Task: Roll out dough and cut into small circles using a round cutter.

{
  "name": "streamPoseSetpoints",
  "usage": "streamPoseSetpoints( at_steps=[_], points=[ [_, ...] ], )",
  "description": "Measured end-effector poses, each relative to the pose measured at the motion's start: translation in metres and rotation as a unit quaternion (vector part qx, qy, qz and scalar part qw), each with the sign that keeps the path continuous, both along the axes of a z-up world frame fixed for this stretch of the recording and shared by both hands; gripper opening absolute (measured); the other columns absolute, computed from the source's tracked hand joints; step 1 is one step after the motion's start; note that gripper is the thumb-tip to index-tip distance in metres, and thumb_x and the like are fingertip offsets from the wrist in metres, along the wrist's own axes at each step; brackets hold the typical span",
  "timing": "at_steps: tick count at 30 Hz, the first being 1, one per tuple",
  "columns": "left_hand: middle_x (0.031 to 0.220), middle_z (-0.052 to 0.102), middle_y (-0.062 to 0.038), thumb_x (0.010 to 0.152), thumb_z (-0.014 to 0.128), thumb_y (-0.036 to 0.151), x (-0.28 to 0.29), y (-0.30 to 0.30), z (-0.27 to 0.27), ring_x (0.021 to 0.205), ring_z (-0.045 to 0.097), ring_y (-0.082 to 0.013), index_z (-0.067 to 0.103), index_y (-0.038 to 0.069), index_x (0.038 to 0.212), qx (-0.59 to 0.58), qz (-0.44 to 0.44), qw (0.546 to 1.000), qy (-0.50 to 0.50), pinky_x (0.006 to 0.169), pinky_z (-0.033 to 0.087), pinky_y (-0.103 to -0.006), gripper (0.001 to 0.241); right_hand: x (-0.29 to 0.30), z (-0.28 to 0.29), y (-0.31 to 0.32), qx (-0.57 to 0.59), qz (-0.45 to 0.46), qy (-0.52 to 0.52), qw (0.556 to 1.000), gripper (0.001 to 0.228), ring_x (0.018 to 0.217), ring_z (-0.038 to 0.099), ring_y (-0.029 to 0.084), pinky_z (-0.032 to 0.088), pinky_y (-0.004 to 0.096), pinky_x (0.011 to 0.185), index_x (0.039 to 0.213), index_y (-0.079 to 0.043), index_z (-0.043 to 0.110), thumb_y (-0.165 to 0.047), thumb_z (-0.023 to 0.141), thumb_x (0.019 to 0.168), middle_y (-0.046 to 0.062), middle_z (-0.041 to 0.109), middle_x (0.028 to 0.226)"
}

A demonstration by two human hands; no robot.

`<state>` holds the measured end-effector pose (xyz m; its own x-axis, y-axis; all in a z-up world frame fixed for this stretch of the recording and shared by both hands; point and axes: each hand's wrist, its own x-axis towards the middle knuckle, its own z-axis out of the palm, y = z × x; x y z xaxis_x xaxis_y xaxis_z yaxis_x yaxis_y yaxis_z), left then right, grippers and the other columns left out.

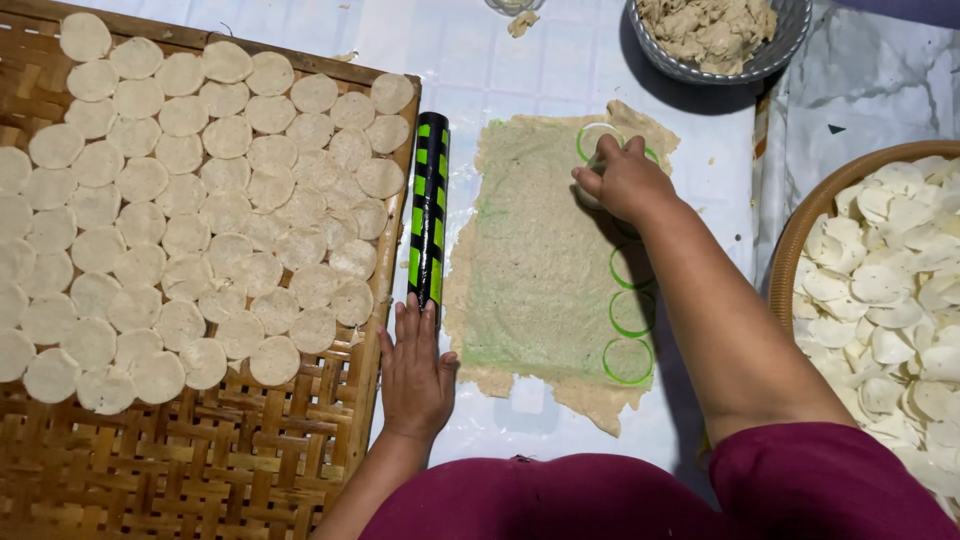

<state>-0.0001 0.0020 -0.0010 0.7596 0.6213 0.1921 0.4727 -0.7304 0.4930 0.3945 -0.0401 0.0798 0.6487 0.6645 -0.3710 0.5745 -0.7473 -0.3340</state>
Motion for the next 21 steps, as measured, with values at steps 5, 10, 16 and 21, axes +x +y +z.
streamPoseSetpoints(
  at_steps=[5,10,16,21],
  points=[
    [0.17,0.016,-0.017,0.106,0.024,0.052,-0.001,0.002,0.0,0.155,0.016,-0.039,0.024,0.011,0.162,-0.005,0.0,1.0,0.001,0.121,0.005,-0.0622,0.069,0.001,-0.004,-0.001,0.0,0.014,-0.004,1.0,0.055,0.114,0.058,0.065,0.049,0.068,0.096,0.128,-0.012,0.045,-0.06,0.049,0.101,0.027,0.041,0.138],
    [0.17,0.016,-0.016,0.106,0.024,0.051,0.0,0.0,0.005,0.155,0.015,-0.0384,0.023,0.011,0.161,-0.009,0.001,1.0,0.002,0.122,0.004,-0.0621,0.069,-0.001,-0.008,0.001,0.011,-0.015,-0.016,1.0,0.056,0.112,0.06,0.063,0.05,0.066,0.095,0.128,-0.013,0.044,-0.061,0.048,0.101,0.026,0.04,0.136],
    [0.17,0.016,-0.016,0.106,0.026,0.049,0.001,0.001,0.005,0.155,0.015,-0.0381,0.023,0.011,0.162,-0.006,-0.001,1.0,-0.003,0.122,0.004,-0.0614,0.068,0.005,-0.009,-0.012,0.019,0.015,-0.008,1.0,0.053,0.115,0.059,0.061,0.048,0.065,0.1,0.128,-0.014,0.048,-0.058,0.054,0.1,0.025,0.043,0.136],
    [0.169,0.018,-0.017,0.106,0.027,0.048,0.001,0.001,0.005,0.155,0.016,-0.0388,0.026,0.01,0.161,-0.004,-0.002,1.0,-0.017,0.122,0.005,-0.0614,0.067,-0.006,0.001,-0.044,0.104,-0.039,0.025,0.993,0.056,0.117,0.058,0.057,0.048,0.06,0.101,0.13,-0.013,0.052,-0.061,0.055,0.101,0.026,0.049,0.129]
  ],
)
